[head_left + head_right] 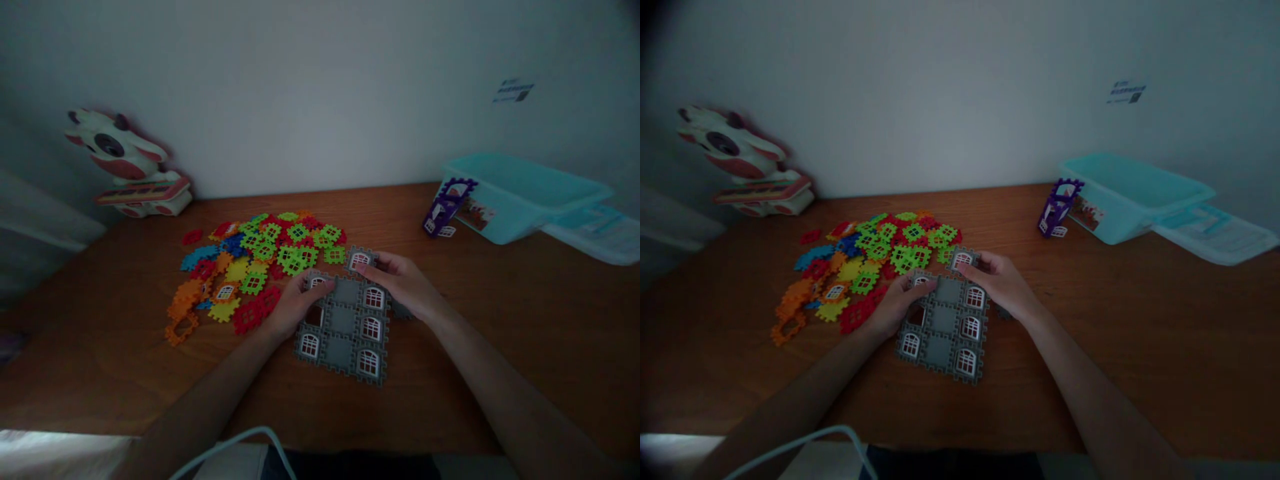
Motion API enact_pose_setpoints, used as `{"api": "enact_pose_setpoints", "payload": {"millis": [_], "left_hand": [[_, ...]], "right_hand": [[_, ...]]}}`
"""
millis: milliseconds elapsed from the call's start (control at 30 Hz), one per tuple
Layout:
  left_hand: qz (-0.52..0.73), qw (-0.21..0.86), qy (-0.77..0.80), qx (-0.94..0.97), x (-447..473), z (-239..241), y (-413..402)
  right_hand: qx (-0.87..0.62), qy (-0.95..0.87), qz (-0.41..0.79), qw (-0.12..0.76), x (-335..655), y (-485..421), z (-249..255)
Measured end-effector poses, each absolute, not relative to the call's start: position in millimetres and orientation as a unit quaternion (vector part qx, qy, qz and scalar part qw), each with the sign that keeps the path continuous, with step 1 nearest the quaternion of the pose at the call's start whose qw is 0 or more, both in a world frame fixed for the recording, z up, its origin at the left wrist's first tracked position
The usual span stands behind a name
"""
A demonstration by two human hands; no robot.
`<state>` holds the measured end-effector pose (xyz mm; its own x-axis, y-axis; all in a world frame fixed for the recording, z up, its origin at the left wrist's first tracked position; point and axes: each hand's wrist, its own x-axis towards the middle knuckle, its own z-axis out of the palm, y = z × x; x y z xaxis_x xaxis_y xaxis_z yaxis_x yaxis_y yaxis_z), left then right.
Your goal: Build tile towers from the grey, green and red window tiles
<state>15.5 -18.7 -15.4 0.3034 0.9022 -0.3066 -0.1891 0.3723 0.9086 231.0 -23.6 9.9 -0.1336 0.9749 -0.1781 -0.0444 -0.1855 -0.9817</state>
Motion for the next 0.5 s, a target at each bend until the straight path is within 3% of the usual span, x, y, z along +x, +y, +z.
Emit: {"api": "enact_pose_setpoints", "payload": {"millis": [500], "left_hand": [[0.333,0.747,0.435,0.376,11,-10,-15]], "right_hand": [[-0.508,-0.564,0.525,0.386,219,-32,8]]}}
